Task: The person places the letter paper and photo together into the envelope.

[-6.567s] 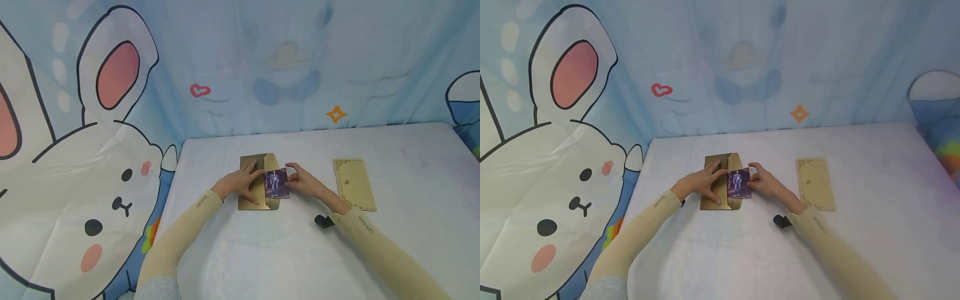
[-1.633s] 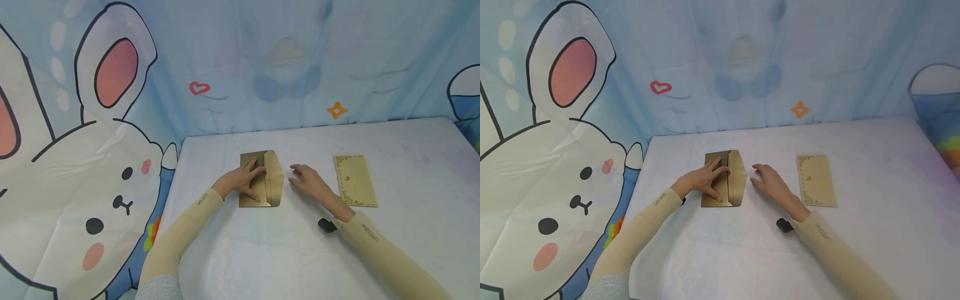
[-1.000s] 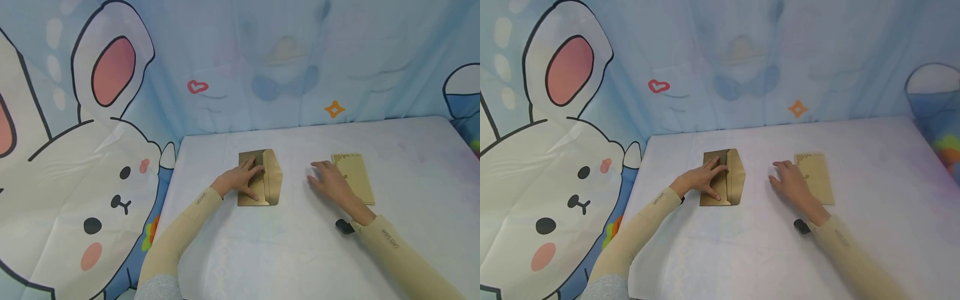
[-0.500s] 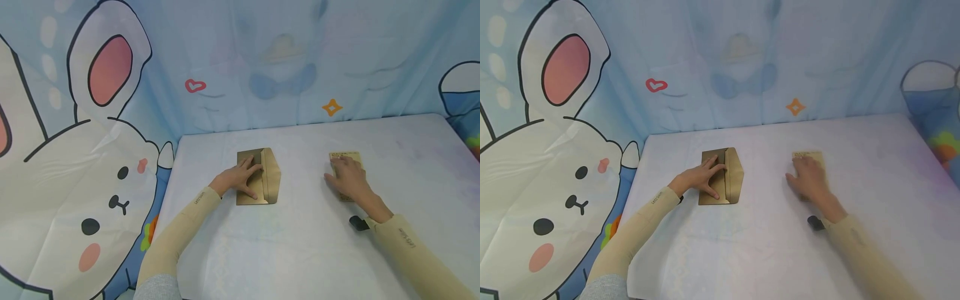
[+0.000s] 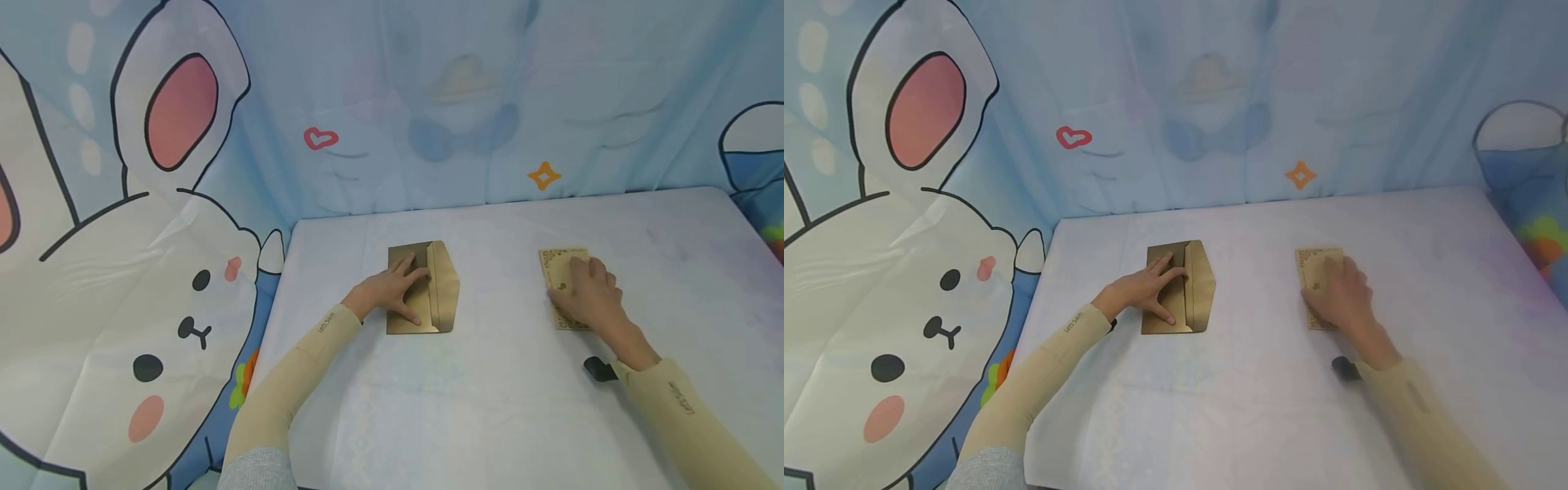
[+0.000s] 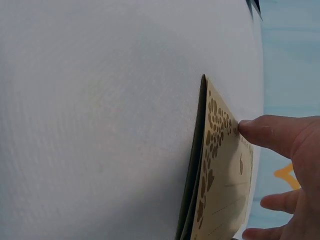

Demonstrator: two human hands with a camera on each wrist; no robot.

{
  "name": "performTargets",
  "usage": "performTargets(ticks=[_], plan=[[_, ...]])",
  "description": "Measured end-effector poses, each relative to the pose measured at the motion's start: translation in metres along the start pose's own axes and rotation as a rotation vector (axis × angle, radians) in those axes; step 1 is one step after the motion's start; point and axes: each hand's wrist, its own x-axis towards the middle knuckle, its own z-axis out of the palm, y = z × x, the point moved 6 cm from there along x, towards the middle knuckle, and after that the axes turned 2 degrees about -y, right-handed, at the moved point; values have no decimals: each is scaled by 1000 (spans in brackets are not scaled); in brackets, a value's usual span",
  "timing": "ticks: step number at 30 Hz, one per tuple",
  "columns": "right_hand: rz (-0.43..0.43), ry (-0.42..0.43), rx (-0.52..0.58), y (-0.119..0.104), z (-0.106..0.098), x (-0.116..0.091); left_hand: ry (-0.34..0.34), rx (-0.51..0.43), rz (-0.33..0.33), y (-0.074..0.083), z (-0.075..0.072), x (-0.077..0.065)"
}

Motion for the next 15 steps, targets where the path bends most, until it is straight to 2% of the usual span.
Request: performTargets(ticks=[10, 15], plan=[[63, 45, 16, 12, -8, 2, -7, 7, -6, 0, 2, 2], [97, 4, 64, 21, -15, 7, 1, 3, -6, 1, 0, 1]])
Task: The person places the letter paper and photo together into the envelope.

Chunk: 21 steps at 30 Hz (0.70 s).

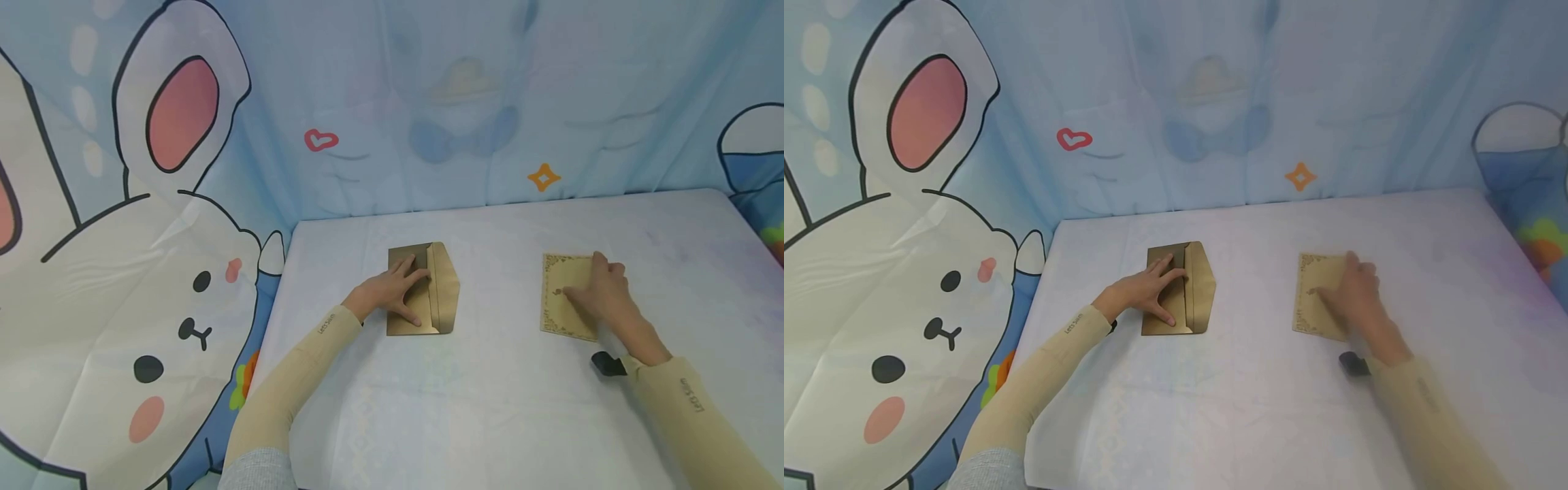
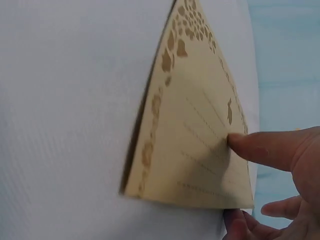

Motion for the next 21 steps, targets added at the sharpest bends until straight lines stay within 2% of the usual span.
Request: performTargets(ticks=[4, 12, 16, 21], plan=[[27, -34, 40, 5, -6, 3, 1, 3, -3, 0, 0, -1], [53, -47, 76, 17, -10, 7, 4, -6, 2, 0, -1, -2], [34, -49, 113, 21, -10, 10, 7, -3, -2, 1, -2, -3], [3, -91, 206, 23, -6, 14, 4, -10, -3, 2, -2, -3]])
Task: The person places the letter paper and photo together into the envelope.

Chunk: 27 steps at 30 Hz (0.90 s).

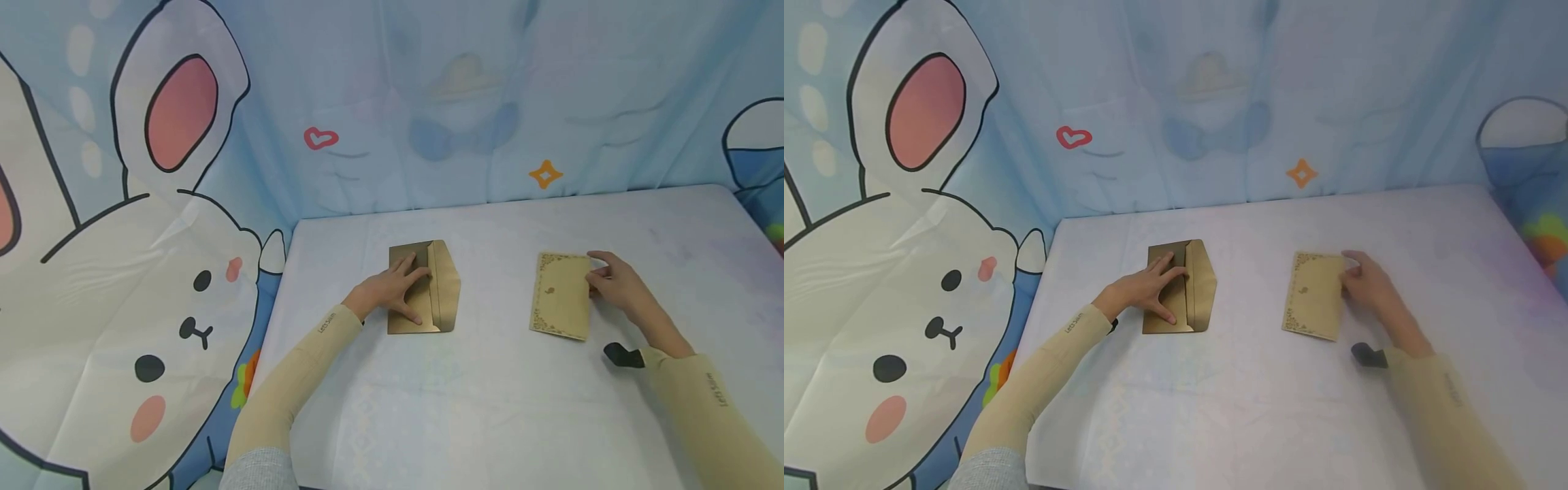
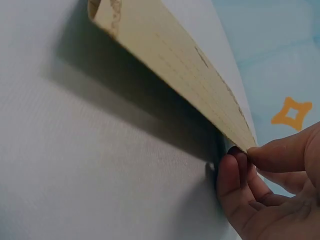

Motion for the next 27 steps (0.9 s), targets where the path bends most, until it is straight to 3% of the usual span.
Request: performTargets(ticks=[13, 27], plan=[[-27, -63, 121, -8, 7, 3, -3, 0, 0, 0, 0, 0], [-87, -80, 121, -24, 18, 7, -9, -17, 1, -1, 1, 1]])
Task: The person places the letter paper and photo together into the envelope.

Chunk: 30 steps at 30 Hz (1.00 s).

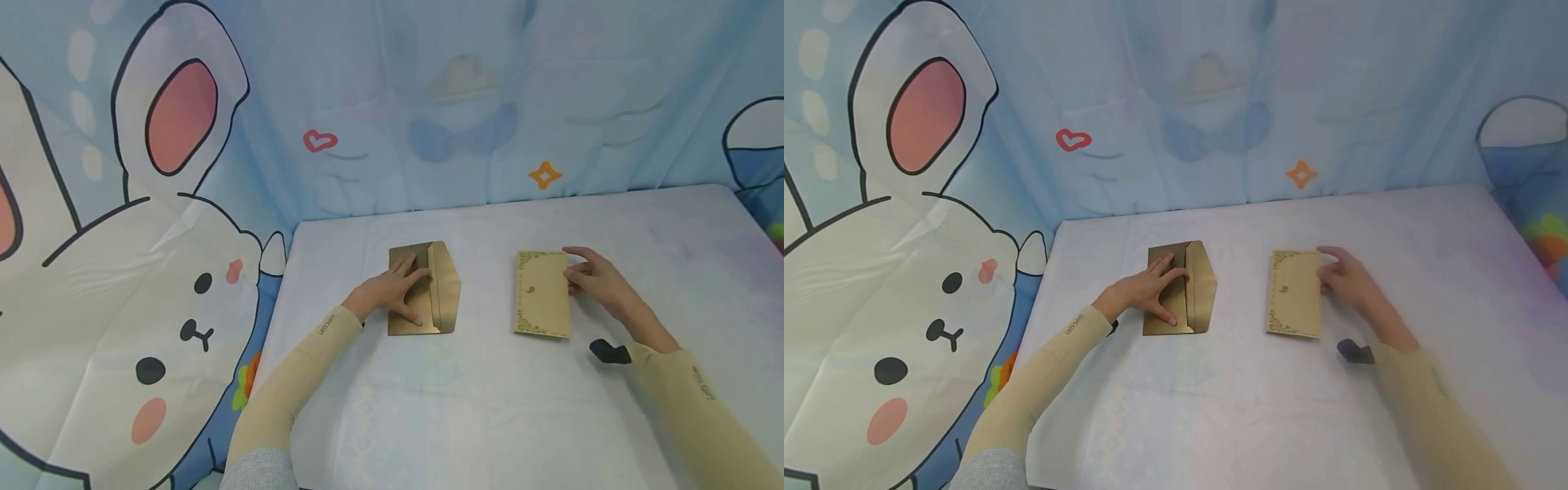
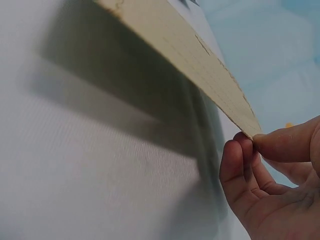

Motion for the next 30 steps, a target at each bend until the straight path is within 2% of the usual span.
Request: performTargets(ticks=[11, 19, 30], plan=[[-37, -4, 33, -16, 12, 9, -17, 0, -7, 1, 1, 0], [-75, -15, 40, -30, 20, 15, -3, -9, 0, -1, 2, 2], [-55, -44, 50, -45, 36, 30, -6, -17, 2, -1, 2, 3]])
